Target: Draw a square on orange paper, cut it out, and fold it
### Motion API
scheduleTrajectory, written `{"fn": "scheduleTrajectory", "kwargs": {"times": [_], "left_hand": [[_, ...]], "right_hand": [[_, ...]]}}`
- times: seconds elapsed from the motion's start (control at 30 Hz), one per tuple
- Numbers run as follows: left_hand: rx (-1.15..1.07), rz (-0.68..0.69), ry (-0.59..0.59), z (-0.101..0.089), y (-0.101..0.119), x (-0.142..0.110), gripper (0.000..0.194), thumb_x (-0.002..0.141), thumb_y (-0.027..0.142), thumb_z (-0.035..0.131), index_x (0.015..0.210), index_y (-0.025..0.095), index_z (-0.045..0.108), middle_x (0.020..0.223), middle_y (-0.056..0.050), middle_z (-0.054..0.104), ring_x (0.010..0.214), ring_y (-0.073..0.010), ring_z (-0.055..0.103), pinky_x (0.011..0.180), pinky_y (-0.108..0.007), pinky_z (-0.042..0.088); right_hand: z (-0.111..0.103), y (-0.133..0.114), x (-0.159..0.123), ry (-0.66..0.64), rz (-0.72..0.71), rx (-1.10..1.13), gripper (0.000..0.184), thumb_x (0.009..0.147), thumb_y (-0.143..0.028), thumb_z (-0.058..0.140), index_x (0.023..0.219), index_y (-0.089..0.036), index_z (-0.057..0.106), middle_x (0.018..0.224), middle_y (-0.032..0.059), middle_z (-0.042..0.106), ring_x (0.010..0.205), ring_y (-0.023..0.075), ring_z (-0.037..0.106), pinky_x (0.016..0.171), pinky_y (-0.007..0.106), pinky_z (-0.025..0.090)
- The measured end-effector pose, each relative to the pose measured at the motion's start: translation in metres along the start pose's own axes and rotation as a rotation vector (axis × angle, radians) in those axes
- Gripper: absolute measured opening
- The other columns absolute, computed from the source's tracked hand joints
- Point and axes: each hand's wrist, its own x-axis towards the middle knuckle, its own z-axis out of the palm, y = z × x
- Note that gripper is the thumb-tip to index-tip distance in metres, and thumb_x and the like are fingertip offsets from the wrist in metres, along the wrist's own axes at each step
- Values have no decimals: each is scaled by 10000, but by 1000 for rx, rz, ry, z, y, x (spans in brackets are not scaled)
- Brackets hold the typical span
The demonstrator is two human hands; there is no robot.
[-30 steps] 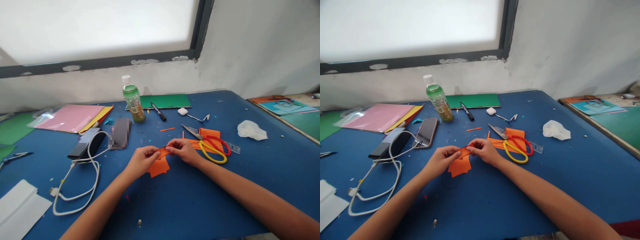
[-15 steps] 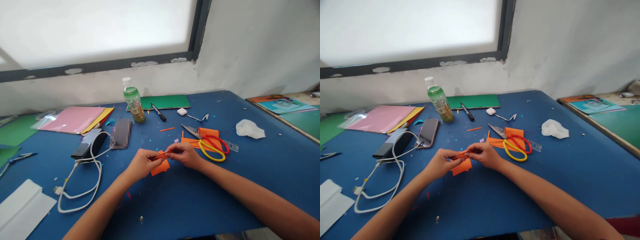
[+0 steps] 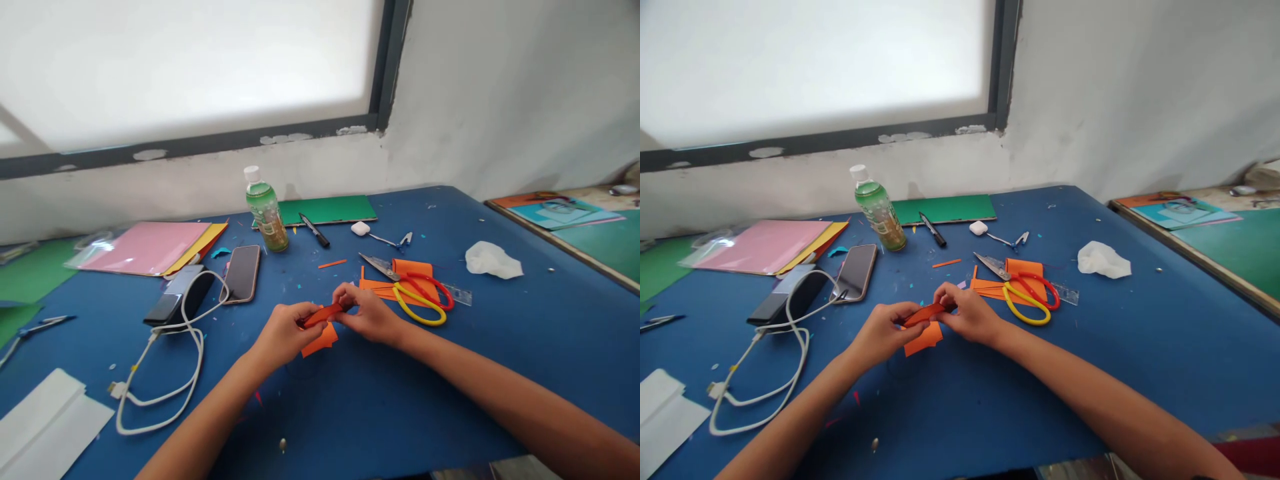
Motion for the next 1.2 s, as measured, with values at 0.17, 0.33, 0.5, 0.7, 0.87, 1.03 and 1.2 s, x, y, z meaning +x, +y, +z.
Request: {"fn": "scheduleTrajectory", "kwargs": {"times": [0.17, 0.33, 0.5, 0.7, 0.87, 1.03, 1.2], "left_hand": [[-32, 27, 53, 3, 2, -1, 156, 738, 197, 548, 882, 165, 602, 645, 26, 644, 556, -98, 531, 535, -192, 398], [-73, 42, 87, -4, 3, -3, 184, 741, 225, 583, 920, 183, 588, 651, 28, 665, 568, -106, 584, 563, -202, 448], [-119, 14, 220, -25, -7, -2, 224, 752, 284, 604, 949, 181, 582, 761, -15, 681, 719, -148, 632, 721, -270, 480], [-303, -56, 31, -28, 2, -2, 339, 860, 397, 443, 982, 126, 606, 813, -79, 687, 765, -178, 647, 641, -269, 508], [-379, -53, -284, -19, 14, -9, 264, 783, 376, 582, 795, 136, 690, 685, -28, 665, 639, -137, 602, 581, -225, 473], [-396, -35, -296, -21, 13, -10, 243, 793, 350, 568, 830, 145, 691, 733, -31, 670, 653, -128, 576, 606, -230, 450], [-320, 2, -266, -19, 9, -8, 201, 764, 311, 576, 793, 142, 680, 701, -24, 663, 616, -121, 562, 561, -214, 429]], "right_hand": [[1, -3, -1, -17, -37, -16, 211, 731, -234, 619, 802, -215, 421, 635, -50, 540, 594, 116, 537, 586, 242, 433], [-7, -11, 1, 0, -41, 66, 252, 737, -316, 629, 802, -220, 405, 630, -48, 552, 564, 118, 574, 526, 227, 460], [-37, -20, 0, 285, -77, 33, 294, 727, -375, 665, 802, -220, 426, 644, -24, 607, 550, 154, 636, 514, 260, 521], [-31, -34, -14, 26, -704, -448, 102, 870, -150, 478, 844, -204, 561, 866, 65, 703, 816, 168, 664, 703, 274, 540], [-17, -43, -21, -140, -964, -682, 132, 872, -94, 468, 883, -174, 572, 977, 88, 687, 917, 191, 633, 733, 301, 536], [-19, -43, -20, -92, -994, -719, 158, 899, -129, 435, 858, -188, 576, 944, 84, 693, 895, 167, 630, 705, 284, 538], [-22, -39, -21, -76, -1001, -827, 146, 898, -129, 442, 904, -173, 581, 956, 67, 690, 875, 178, 635, 698, 286, 531]]}}
